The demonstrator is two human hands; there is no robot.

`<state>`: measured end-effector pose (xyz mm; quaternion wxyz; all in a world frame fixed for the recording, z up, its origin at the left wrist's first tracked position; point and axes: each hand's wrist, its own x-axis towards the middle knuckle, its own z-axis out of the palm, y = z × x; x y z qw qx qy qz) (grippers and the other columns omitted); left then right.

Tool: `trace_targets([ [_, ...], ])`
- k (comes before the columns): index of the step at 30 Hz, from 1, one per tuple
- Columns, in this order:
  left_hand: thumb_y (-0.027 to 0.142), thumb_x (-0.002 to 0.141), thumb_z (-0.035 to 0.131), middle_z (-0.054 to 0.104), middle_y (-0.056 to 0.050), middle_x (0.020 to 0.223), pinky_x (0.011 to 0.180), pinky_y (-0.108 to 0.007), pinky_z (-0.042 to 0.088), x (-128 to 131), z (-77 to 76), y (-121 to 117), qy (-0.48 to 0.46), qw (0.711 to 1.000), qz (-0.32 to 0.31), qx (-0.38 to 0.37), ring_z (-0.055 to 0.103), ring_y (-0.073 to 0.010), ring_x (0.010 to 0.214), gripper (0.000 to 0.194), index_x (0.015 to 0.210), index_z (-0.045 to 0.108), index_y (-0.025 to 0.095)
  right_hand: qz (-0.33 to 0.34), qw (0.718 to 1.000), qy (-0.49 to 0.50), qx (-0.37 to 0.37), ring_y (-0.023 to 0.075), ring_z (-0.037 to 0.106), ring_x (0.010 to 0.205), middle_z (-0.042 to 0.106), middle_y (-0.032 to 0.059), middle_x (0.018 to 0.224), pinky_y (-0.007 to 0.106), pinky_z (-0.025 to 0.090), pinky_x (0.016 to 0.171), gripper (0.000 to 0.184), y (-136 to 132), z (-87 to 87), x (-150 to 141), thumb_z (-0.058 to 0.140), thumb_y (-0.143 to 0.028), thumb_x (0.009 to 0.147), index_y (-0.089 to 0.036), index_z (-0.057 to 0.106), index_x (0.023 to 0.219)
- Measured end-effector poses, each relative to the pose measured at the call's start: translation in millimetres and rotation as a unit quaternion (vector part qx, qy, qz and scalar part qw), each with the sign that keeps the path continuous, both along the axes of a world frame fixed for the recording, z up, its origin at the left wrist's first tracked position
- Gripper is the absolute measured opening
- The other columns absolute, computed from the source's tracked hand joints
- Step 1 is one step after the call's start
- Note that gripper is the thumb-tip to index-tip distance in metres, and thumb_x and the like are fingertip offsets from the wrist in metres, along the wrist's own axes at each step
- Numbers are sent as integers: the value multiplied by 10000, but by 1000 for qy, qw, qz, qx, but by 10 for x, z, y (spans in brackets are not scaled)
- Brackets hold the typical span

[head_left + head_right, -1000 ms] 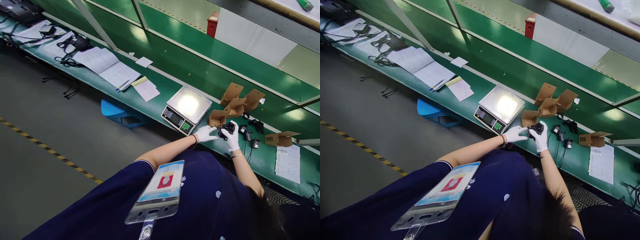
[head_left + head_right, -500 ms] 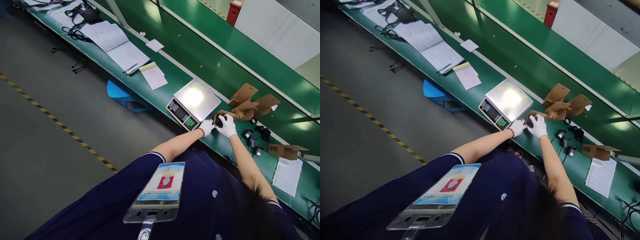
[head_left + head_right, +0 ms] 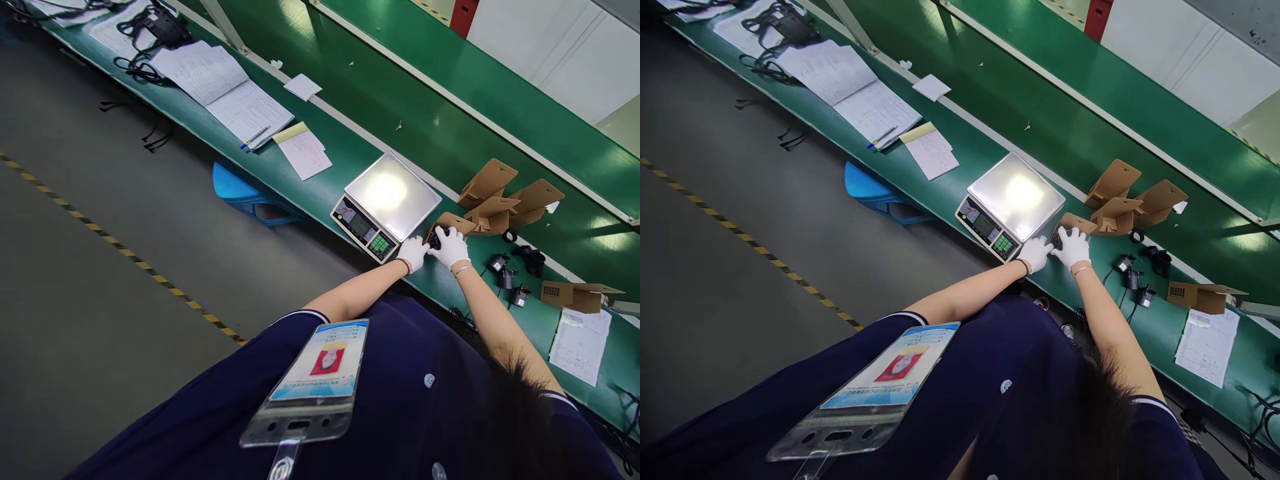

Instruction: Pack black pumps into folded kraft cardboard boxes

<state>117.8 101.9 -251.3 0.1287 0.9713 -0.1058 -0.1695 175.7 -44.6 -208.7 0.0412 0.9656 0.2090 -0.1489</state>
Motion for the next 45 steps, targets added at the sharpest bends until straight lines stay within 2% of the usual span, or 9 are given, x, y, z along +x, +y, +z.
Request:
trace_targets([
  [9, 196, 893, 491, 553, -197, 1224, 881, -408, 428, 16, 94, -9, 25, 1000, 7, -3, 570, -308, 1081, 386, 1256, 609, 148, -5, 1000, -25, -1, 375, 429, 1168, 387, 200, 1407, 511, 434, 954, 781, 22, -54, -63, 590, -618, 879, -323, 307, 1544],
  [12, 213, 899, 488, 495, -224, 1371, 915, -434, 433, 8, 148, -6, 22, 1000, 7, -4, 542, -338, 1168, 392, 1257, 621, 125, -3, 1000, -6, -29, 391, 434, 1180, 381, 210, 1426, 523, 432, 955, 787, 66, -40, -29, 581, -601, 889, -320, 280, 1559],
  [17, 120, 926, 351, 158, -127, 1681, 1214, -511, 196, -40, 231, -35, -65, 997, -27, -36, 144, -326, 1531, 558, 1473, 462, 97, -1, 993, 92, -75, 443, 439, 1230, 362, 225, 1466, 554, 446, 960, 951, 129, 6, 94, 604, -654, 831, -284, 177, 1595],
  [22, 53, 880, 314, 331, -145, 1624, 1282, -473, 68, -58, 200, -93, -56, 993, -94, -47, 186, -278, 1541, 657, 1532, 390, 42, 20, 985, 164, -53, 413, 459, 1306, 359, 212, 1536, 514, 431, 1035, 937, 14, 58, 283, 575, -474, 845, -216, 92, 1606],
  [27, 82, 797, 431, 469, -190, 1525, 1258, -578, 88, 69, 213, -138, -48, 993, -105, -32, 228, -347, 1512, 647, 1432, 554, 68, 68, 979, 185, -49, 283, 612, 1152, 571, 152, 1401, 359, 483, 953, 695, -150, 109, 499, 606, -260, 844, -198, 381, 1499],
  [31, 112, 730, 525, 584, -187, 1406, 1232, -618, 89, 218, 255, -184, -26, 991, -132, 15, 344, -386, 1428, 604, 1316, 670, 123, 75, 986, 138, -64, 305, 596, 1162, 584, 200, 1360, 401, 469, 957, 651, -107, 86, 426, 610, -159, 839, -134, 423, 1462],
  [36, 143, 727, 610, 627, -255, 1304, 1211, -599, 77, 324, 249, -227, -18, 970, -204, 134, 450, -408, 1299, 499, 1205, 718, 49, 68, 994, 58, -61, 365, 502, 1240, 517, 259, 1366, 508, 438, 964, 530, -30, 35, 205, 264, -124, 975, -93, 372, 1493],
  [40, 131, 665, 673, 627, -242, 1304, 1203, -604, 75, 391, 166, -248, 10, 981, -174, 85, 430, -416, 1308, 484, 1141, 742, 80, 55, 995, 49, -66, 355, 533, 1192, 510, 271, 1337, 481, 470, 915, 532, -11, -21, 161, 190, -117, 980, -77, 404, 1465],
  [45, 147, 598, 721, 653, -159, 1271, 1203, -623, 100, 510, 13, -291, 62, 994, -56, -70, 353, -417, 1377, 490, 1085, 754, 183, 38, 992, 80, -85, 318, 629, 1088, 540, 275, 1304, 430, 518, 849, 529, 53, -86, 212, 227, -99, 967, -63, 400, 1466],
])
